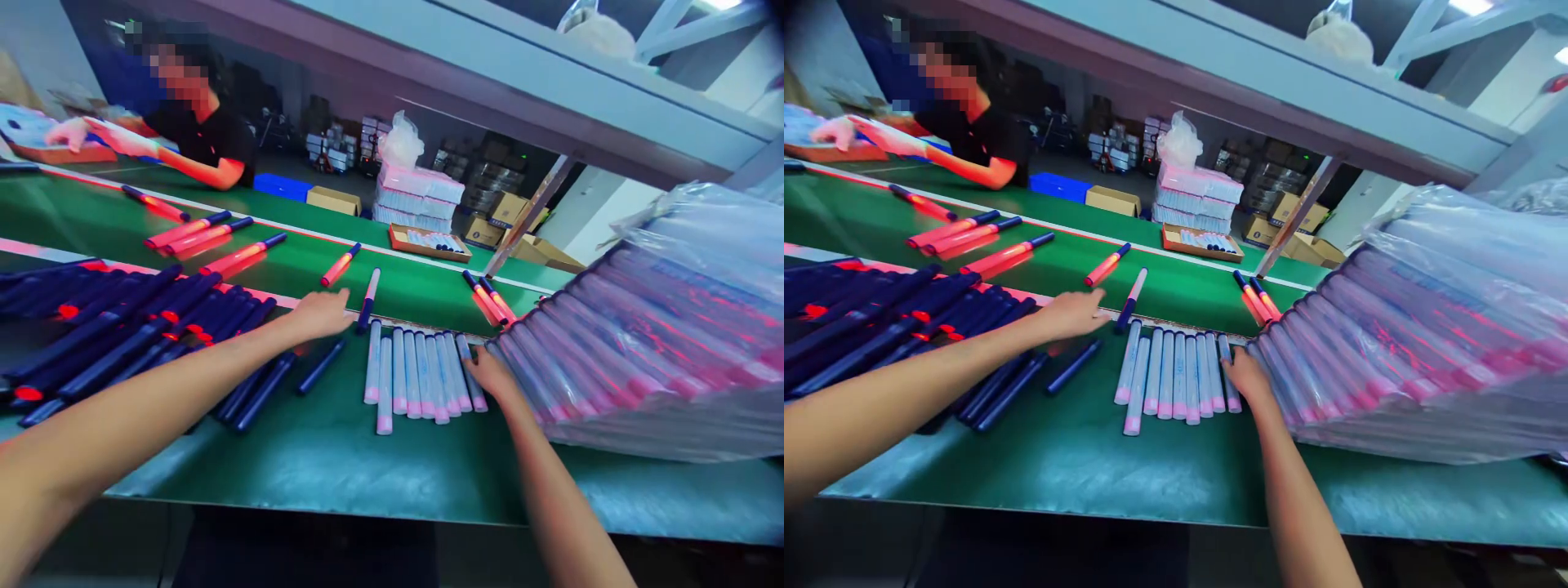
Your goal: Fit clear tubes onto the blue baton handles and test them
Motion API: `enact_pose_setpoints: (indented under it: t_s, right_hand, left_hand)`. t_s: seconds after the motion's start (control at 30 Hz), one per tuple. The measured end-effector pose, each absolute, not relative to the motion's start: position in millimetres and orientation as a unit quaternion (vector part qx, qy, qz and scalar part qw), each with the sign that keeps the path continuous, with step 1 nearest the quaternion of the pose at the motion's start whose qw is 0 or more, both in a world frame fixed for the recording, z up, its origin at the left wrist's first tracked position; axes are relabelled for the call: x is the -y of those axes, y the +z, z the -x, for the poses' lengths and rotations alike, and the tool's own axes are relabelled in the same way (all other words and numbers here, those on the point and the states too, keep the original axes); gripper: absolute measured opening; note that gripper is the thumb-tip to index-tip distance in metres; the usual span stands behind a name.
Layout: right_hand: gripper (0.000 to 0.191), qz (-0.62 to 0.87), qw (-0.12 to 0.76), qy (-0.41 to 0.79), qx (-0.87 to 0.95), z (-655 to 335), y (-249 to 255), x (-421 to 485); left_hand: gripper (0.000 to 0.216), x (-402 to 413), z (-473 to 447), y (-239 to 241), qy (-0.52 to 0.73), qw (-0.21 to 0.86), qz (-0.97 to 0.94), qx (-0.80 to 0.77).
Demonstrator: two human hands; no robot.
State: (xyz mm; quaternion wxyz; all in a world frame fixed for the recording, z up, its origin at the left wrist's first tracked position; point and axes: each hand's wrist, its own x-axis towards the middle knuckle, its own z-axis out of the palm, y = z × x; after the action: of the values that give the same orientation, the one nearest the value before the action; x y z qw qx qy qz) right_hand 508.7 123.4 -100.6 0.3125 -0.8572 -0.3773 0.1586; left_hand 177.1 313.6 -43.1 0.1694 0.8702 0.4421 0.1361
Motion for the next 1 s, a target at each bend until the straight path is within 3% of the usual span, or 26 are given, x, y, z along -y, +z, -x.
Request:
enact_pose_setpoints:
  t_s: [0.13,0.27,0.37,0.47,0.63,1.0]
  right_hand:
    - [0.028,0.842,0.367,0.159,0.362,-508.5,-92.0,-129.6]
    - [0.046,0.785,0.493,0.131,0.351,-479.7,-59.5,-134.3]
    - [0.049,0.609,0.693,0.225,0.313,-434.2,-39.2,-138.1]
    - [0.034,0.327,0.836,0.384,0.217,-386.8,-31.5,-145.9]
    - [0.021,0.223,0.863,0.427,0.151,-348.6,-38.0,-147.5]
    - [0.021,0.307,0.867,0.319,0.227,-338.6,-41.3,-144.1]
  left_hand:
    - [0.053,-278.6,-133.7,-79.6,0.053,0.172,-0.881,-0.438]
    - [0.041,-246.1,-133.2,-81.3,0.115,0.216,-0.881,-0.406]
    - [0.054,-213.3,-152.9,-82.1,0.177,0.480,-0.807,-0.295]
    - [0.062,-179.3,-171.5,-95.7,0.153,0.678,-0.695,-0.186]
    - [0.053,-156.0,-180.6,-115.2,0.189,0.723,-0.639,-0.182]
    - [0.039,-152.8,-184.2,-112.0,0.199,0.754,-0.591,-0.208]
